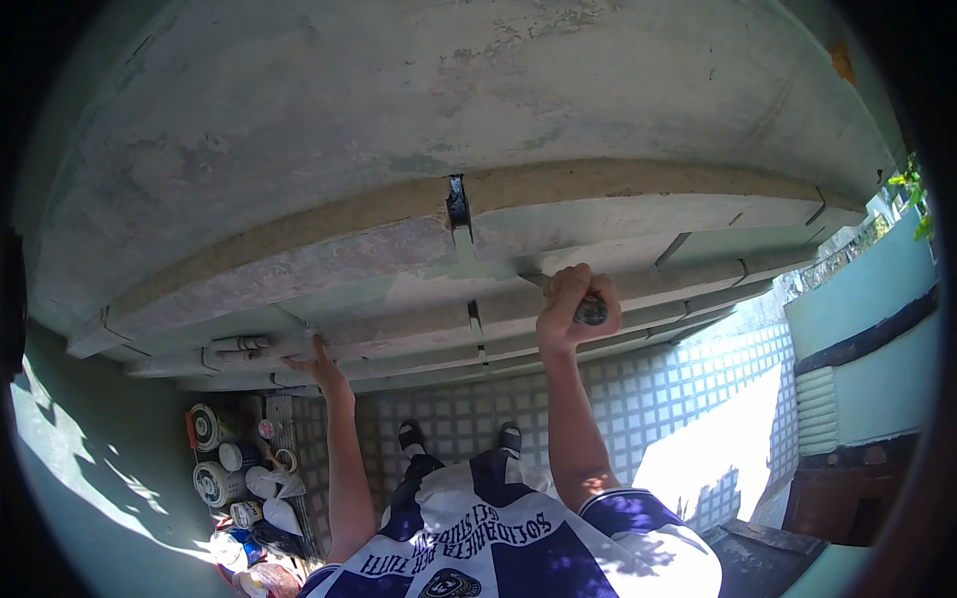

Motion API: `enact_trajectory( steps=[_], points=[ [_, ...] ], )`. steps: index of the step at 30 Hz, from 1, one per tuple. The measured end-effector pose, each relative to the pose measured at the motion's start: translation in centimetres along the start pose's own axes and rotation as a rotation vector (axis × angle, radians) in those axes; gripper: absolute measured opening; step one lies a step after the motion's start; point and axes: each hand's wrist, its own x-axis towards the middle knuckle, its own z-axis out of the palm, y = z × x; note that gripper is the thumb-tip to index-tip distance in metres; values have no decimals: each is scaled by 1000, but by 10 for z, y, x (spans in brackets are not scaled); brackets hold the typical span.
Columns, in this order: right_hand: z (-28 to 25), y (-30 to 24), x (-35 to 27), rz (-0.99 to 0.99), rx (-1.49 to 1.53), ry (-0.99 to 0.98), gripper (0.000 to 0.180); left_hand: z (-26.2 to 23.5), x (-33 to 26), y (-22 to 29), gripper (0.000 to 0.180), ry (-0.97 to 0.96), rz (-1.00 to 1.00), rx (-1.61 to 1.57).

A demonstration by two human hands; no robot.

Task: Smoothing and scraping a ceiling surface using a putty knife.

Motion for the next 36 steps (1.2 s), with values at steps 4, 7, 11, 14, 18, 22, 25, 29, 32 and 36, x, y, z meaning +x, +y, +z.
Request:
enact_trajectory(
  steps=[4,7,11,14,18,22,25,29,32,36],
  points=[
    [-7,7,-8,-24,-186,-47,35,-6,7,-6,103,24,-49,27],
    [1,-8,0,-63,-17,7,34,-2,-1,3,103,-18,-62,-38],
    [8,-9,11,-115,-107,-95,33,-3,7,-10,102,3,-32,-6],
    [10,-20,15,-98,-41,-57,34,-9,11,-18,102,11,-14,1],
    [15,-3,6,3,-57,6,34,-12,17,-27,102,-3,32,58],
    [1,-17,5,-2,-30,-3,34,-16,17,-31,101,-15,53,-22],
    [7,-8,7,-48,-20,33,35,-14,17,-31,99,-2,2,58],
    [4,1,1,53,-128,-37,33,-27,27,-45,98,14,41,182],
    [-4,-7,7,-14,0,11,33,-7,9,-21,98,-6,7,95],
    [7,6,-3,41,-140,-68,31,-8,9,-19,98,-25,130,93]
  ],
)
